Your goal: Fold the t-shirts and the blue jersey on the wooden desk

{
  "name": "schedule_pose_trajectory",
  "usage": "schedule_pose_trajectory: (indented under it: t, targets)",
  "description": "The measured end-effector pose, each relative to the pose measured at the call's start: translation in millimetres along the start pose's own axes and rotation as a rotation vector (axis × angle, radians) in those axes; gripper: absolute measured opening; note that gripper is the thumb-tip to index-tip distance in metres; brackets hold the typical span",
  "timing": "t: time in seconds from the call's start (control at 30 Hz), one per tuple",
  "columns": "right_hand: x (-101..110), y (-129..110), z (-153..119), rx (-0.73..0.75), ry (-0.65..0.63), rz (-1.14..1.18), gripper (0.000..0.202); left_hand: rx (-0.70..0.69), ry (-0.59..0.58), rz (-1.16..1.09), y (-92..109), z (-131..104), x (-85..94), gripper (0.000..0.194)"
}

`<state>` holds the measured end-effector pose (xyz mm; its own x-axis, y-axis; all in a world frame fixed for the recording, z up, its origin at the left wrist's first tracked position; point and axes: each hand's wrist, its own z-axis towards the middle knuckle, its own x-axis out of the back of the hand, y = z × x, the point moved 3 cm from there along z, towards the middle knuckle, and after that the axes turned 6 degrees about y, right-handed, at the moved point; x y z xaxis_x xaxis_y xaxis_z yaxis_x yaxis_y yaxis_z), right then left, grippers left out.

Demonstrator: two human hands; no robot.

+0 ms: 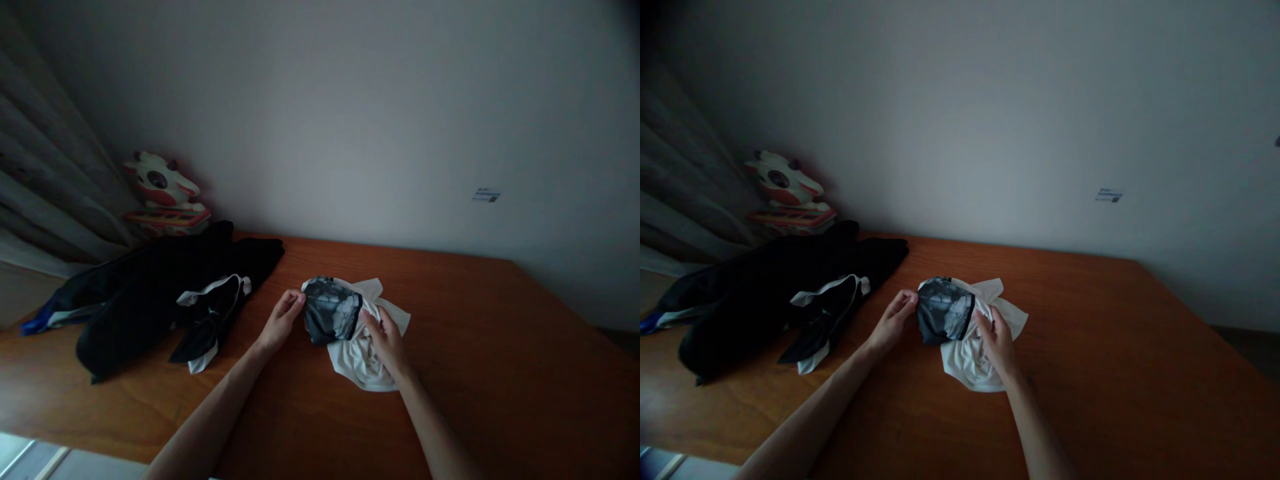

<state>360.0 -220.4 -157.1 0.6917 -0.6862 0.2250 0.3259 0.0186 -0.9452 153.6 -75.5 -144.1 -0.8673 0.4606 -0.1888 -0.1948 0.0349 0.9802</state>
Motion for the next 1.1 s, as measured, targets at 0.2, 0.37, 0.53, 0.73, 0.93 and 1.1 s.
schedule_pose_trajectory:
  t: [0.2, 0.37, 0.53, 0.73, 0.93, 1.1]
  targets:
    - [4.2, 5.3, 2.6, 0.080, 0.151, 0.140, 0.041, -0.087, -0.083, -0.123, 13.8, -6.7, 3.1, 0.044]
    - [7.6, 11.0, 7.0, 0.166, 0.097, 0.053, 0.038, -0.038, -0.084, 0.001, 3.3, -0.9, 4.4, 0.045]
    - [4.3, 7.6, 5.4, 0.184, 0.045, -0.078, 0.037, -0.074, -0.092, 0.281, -8.2, -3.7, -1.2, 0.054]
    - [3.4, 2.3, 2.1, 0.167, -0.009, -0.071, 0.039, 0.033, -0.113, 0.184, -5.0, -1.0, 0.3, 0.047]
    - [2.3, 6.8, 2.2, -0.048, 0.010, 0.134, 0.037, 0.198, -0.039, -0.306, 1.7, -0.6, 1.7, 0.040]
    - [9.2, -2.2, 2.5, 0.199, 0.269, 0.002, 0.030, 0.270, -0.031, -0.429, 1.1, -5.8, -6.5, 0.035]
